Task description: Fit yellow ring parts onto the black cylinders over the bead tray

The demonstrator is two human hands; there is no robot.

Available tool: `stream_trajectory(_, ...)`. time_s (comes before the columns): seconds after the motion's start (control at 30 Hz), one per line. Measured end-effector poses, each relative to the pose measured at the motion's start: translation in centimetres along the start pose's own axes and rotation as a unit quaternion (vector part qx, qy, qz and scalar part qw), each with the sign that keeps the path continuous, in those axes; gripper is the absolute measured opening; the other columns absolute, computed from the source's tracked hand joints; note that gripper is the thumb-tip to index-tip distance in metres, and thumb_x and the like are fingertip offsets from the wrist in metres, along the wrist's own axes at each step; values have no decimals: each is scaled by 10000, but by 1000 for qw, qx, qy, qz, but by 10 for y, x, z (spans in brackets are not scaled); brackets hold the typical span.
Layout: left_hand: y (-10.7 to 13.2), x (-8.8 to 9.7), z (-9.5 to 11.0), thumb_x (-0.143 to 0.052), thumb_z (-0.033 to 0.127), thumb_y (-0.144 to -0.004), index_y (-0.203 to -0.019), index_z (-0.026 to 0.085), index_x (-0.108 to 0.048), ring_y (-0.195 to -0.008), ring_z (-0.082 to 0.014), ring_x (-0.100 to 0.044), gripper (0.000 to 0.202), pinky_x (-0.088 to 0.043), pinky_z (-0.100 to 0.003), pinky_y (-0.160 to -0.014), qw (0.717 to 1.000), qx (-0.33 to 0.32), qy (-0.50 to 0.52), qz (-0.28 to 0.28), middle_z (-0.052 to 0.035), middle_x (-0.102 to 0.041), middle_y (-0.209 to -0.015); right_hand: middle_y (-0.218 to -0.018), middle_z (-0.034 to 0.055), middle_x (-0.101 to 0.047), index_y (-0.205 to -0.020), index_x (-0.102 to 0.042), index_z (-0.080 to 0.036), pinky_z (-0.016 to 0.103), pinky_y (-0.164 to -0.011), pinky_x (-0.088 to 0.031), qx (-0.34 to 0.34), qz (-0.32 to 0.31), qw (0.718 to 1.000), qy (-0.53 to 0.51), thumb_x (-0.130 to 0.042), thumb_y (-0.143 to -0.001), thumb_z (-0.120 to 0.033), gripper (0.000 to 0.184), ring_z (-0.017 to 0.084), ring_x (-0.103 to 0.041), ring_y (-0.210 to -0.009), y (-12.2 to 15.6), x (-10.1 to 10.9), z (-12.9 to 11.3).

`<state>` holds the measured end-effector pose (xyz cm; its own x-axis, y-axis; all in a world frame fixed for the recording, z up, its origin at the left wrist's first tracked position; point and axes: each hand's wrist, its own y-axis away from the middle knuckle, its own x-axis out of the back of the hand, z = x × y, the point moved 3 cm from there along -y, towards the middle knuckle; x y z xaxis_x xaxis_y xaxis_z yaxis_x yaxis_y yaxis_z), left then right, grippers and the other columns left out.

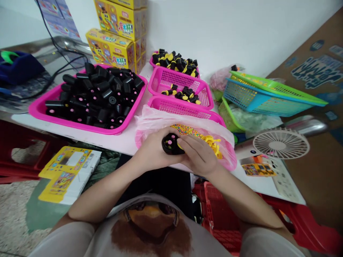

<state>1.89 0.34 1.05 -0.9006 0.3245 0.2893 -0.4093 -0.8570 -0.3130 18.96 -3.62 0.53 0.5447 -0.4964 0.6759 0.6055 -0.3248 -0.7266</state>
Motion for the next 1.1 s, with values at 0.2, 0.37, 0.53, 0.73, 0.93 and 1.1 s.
stream_trajectory(0.2, 1, 2, 0, -829, 258, -654, -1005, 210, -659, -890, -221, -739, 393, -599, -351, -837, 1000, 7, 15, -2, -9, -780, -972, -1210, 107, -787, -1469, -579, -224, 439, -993, -653, 18, -19, 999, -31, -670, -986, -219, 492, 266, -750, -1166, -11, 8, 5)
stream_trajectory(0.37, 1, 8, -3, -852, 305, -709, -1030, 204, -649, -934, -212, -736, 392, -586, -347, -880, 999, 8, 42, 19, -29, -777, -1048, -1219, 64, -795, -1329, -686, -277, 391, -952, -660, -182, -61, 958, -215, -543, -1041, -190, 334, 202, -766, -1128, -17, 20, 21)
stream_trajectory(0.53, 2, 5, -5, -843, 299, -722, -1022, 215, -618, -909, -202, -736, 384, -585, -326, -839, 999, 0, 31, 12, -17, -772, -1027, -1170, 89, -803, -1272, -699, -240, 321, -796, -684, -419, -52, 801, -424, -760, -919, -373, 382, 210, -787, -1035, -10, 9, 34)
stream_trajectory(0.73, 3, 1, -7, -834, 267, -732, -1080, 219, -606, -968, -218, -735, 418, -582, -337, -868, 998, -18, -46, 27, -24, -762, -1064, -1141, 101, -800, -1232, -699, -200, 368, -866, -686, -544, -110, 573, -603, -788, -884, -371, 398, 209, -793, -994, -9, -11, 22)
stream_trajectory(0.93, -1, 5, -9, -828, 350, -781, -1109, 227, -608, -1065, -231, -729, 414, -575, -362, -953, 998, -5, -25, 50, -36, -761, -1143, -1130, 89, -799, -1230, -682, -202, 357, -843, -690, -534, -79, 620, -569, -800, -871, -367, 412, 213, -788, -1001, -10, -14, 32)
stream_trajectory(1.1, -1, 10, -11, -725, 316, -887, -1138, 214, -649, -1123, -219, -726, 282, -549, -381, -1046, 997, 2, -15, 72, -52, -765, -1189, -1208, 95, -783, -1218, -681, -190, 359, -900, -671, -512, -12, 717, -474, -729, -949, -414, 354, 192, -794, -988, -27, -8, 117)
